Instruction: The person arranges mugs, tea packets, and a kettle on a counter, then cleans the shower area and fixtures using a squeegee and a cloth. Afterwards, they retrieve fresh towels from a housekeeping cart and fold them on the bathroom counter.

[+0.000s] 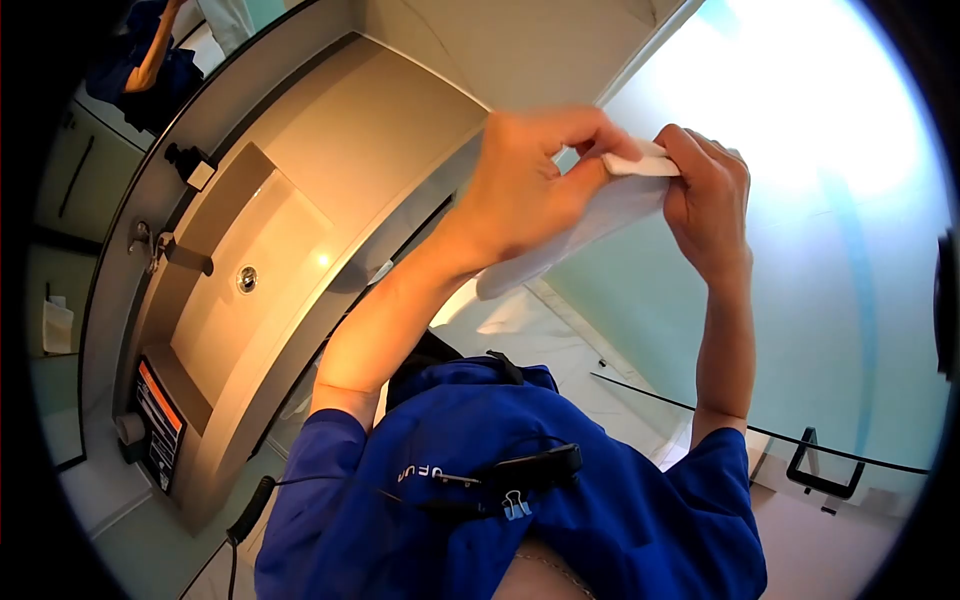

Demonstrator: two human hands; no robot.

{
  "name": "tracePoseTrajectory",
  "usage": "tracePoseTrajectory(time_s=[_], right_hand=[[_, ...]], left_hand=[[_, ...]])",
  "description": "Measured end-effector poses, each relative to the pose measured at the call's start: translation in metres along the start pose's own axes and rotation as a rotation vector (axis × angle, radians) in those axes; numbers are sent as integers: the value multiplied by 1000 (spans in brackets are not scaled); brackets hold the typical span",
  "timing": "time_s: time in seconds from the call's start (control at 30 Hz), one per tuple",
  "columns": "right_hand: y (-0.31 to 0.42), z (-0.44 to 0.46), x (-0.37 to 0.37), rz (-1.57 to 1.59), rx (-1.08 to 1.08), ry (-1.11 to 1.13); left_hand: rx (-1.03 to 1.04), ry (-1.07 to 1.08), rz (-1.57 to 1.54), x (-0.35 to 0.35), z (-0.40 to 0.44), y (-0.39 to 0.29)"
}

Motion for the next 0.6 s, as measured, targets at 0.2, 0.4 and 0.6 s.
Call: tracePoseTrajectory(time_s=[0.2, 0.4, 0.6], right_hand=[[-4, 9, -32, 364, 113, 155], [-7, 23, -91, 264, 109, 85], [-35, 80, -230, -170, -211, -412]], left_hand=[[1, 17, -338, 12, 11, -3], [-239, 286, -269, 44, -23, 31], [-42, 551, 280, 78, -149, 167]])
Point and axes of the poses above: each hand's wrist, its own z-axis towards the middle knuckle, its own x-axis out of the palm, y = z × x, the point moved 3 cm from there along z, towards the middle knuckle, and after that the axes turned 7 degrees about -y, right-handed, at the moved point
